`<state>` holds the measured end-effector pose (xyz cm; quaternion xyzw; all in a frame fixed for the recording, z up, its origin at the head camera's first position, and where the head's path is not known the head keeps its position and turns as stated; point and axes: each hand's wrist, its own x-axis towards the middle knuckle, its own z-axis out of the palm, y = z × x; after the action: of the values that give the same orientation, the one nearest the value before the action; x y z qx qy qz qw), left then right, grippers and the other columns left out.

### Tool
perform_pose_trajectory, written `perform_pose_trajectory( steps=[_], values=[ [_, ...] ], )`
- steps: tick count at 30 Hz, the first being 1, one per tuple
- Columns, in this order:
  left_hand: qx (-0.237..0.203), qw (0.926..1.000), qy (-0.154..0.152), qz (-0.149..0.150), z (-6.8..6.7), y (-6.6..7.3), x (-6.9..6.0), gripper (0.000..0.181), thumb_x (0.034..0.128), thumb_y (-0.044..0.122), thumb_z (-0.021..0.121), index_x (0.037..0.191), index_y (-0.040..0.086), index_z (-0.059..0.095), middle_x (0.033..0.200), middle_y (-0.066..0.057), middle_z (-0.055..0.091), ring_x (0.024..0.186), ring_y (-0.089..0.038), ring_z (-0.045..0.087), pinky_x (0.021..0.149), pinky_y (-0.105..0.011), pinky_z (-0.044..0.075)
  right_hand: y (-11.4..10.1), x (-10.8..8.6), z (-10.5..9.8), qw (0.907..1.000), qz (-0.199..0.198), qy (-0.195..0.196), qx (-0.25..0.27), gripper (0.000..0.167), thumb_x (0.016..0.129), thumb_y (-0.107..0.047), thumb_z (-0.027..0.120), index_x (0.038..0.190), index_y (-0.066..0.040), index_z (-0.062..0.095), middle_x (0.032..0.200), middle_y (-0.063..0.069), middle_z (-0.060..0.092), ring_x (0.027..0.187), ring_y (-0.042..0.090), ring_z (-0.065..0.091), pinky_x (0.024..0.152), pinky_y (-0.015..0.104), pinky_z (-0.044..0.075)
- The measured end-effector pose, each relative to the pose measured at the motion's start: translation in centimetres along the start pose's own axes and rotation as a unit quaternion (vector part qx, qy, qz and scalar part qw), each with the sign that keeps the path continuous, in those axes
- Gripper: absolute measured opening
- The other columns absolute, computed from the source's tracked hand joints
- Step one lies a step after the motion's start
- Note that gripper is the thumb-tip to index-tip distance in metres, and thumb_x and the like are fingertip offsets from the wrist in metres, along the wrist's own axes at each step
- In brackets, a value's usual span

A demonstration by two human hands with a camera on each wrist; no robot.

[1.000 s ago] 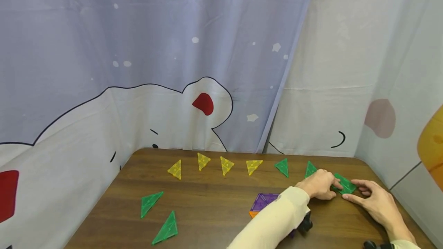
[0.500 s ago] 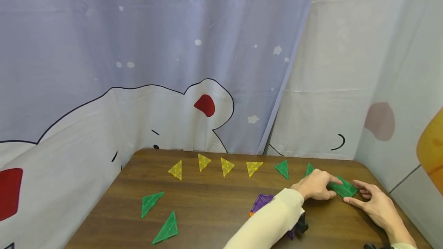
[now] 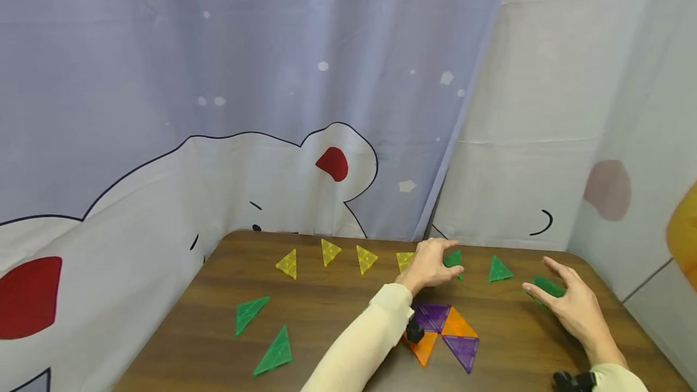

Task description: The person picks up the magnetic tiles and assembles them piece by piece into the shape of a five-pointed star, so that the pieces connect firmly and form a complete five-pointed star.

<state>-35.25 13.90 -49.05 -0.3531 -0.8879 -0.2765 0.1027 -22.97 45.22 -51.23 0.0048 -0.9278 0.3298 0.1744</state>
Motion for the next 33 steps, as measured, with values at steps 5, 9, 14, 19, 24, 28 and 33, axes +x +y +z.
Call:
perform_pose_trajectory(
  steps=[5, 9, 14, 19, 24, 28, 33],
  values=[
    [0.004, 0.9995, -0.024, 0.022, -0.1, -1.6, -1.1, 0.058, 0.0983, 0.033, 0.085, 0.151, 0.013, 0.071, 0.148, 0.000, 0.073, 0.137, -0.019, 0.066, 0.120, -0.030, 0.046, -1.9, 1.2, 3.0, 0.9995, -0.019, -0.021, -0.014, 0.092, 0.103, -0.044, 0.082, 0.168, 0.004, 0.038, 0.161, 0.041, 0.043, 0.141, 0.072, 0.040, 0.105, 0.088, 0.039],
    [-0.003, 0.9984, -0.048, 0.030, 0.4, -2.0, -1.5, 0.054, 0.1005, 0.031, 0.082, 0.150, 0.012, 0.072, 0.153, -0.003, 0.070, 0.144, -0.020, 0.062, 0.124, -0.030, 0.043, -2.7, 2.0, 4.9, 0.9982, -0.027, -0.034, -0.041, 0.090, 0.103, -0.046, 0.082, 0.164, 0.007, 0.043, 0.162, 0.040, 0.043, 0.143, 0.069, 0.042, 0.109, 0.084, 0.040],
    [-0.007, 0.9965, -0.082, 0.013, 0.9, -2.4, -1.7, 0.045, 0.1044, 0.031, 0.078, 0.147, 0.017, 0.075, 0.160, -0.004, 0.064, 0.151, -0.019, 0.056, 0.130, -0.033, 0.036, -2.9, 2.6, 6.2, 0.9957, -0.030, -0.046, -0.075, 0.089, 0.103, -0.045, 0.082, 0.161, 0.011, 0.045, 0.161, 0.042, 0.044, 0.142, 0.068, 0.044, 0.112, 0.082, 0.039],
    [-0.021, 0.9970, -0.071, 0.023, 3.7, -4.9, -1.0, 0.039, 0.1041, 0.029, 0.077, 0.142, 0.022, 0.078, 0.159, 0.004, 0.064, 0.148, -0.015, 0.058, 0.128, -0.037, 0.040, -2.6, 2.7, 6.5, 0.9955, -0.028, -0.048, -0.076, 0.084, 0.104, -0.043, 0.081, 0.159, 0.011, 0.048, 0.158, 0.042, 0.047, 0.141, 0.067, 0.047, 0.112, 0.081, 0.040],
    [-0.035, 0.9971, -0.062, 0.027, 2.7, -4.2, -1.7, 0.041, 0.1044, 0.023, 0.078, 0.145, 0.018, 0.076, 0.155, 0.001, 0.068, 0.145, -0.017, 0.061, 0.126, -0.037, 0.043, -2.9, 2.5, 6.5, 0.9968, -0.028, -0.044, -0.061, 0.082, 0.103, -0.046, 0.082, 0.157, 0.008, 0.053, 0.154, 0.039, 0.053, 0.136, 0.063, 0.054, 0.109, 0.078, 0.046],
    [-0.029, 0.9967, -0.072, 0.022, 1.1, -3.0, -2.5, 0.039, 0.1043, 0.020, 0.079, 0.143, 0.015, 0.077, 0.150, 0.000, 0.070, 0.140, -0.016, 0.062, 0.124, -0.033, 0.043, -3.2, 2.3, 6.8, 0.9975, -0.030, -0.041, -0.049, 0.083, 0.099, -0.049, 0.085, 0.155, 0.005, 0.056, 0.150, 0.033, 0.060, 0.128, 0.054, 0.063, 0.104, 0.071, 0.052],
    [-0.020, 0.9964, -0.079, 0.025, 1.0, -2.9, -2.5, 0.038, 0.1043, 0.021, 0.079, 0.142, 0.016, 0.078, 0.149, 0.000, 0.068, 0.138, -0.015, 0.062, 0.122, -0.030, 0.044, -3.6, 2.4, 7.0, 0.9980, -0.039, -0.041, -0.029, 0.080, 0.096, -0.047, 0.089, 0.152, 0.001, 0.060, 0.149, 0.028, 0.063, 0.125, 0.048, 0.066, 0.103, 0.067, 0.055]
  ],
)
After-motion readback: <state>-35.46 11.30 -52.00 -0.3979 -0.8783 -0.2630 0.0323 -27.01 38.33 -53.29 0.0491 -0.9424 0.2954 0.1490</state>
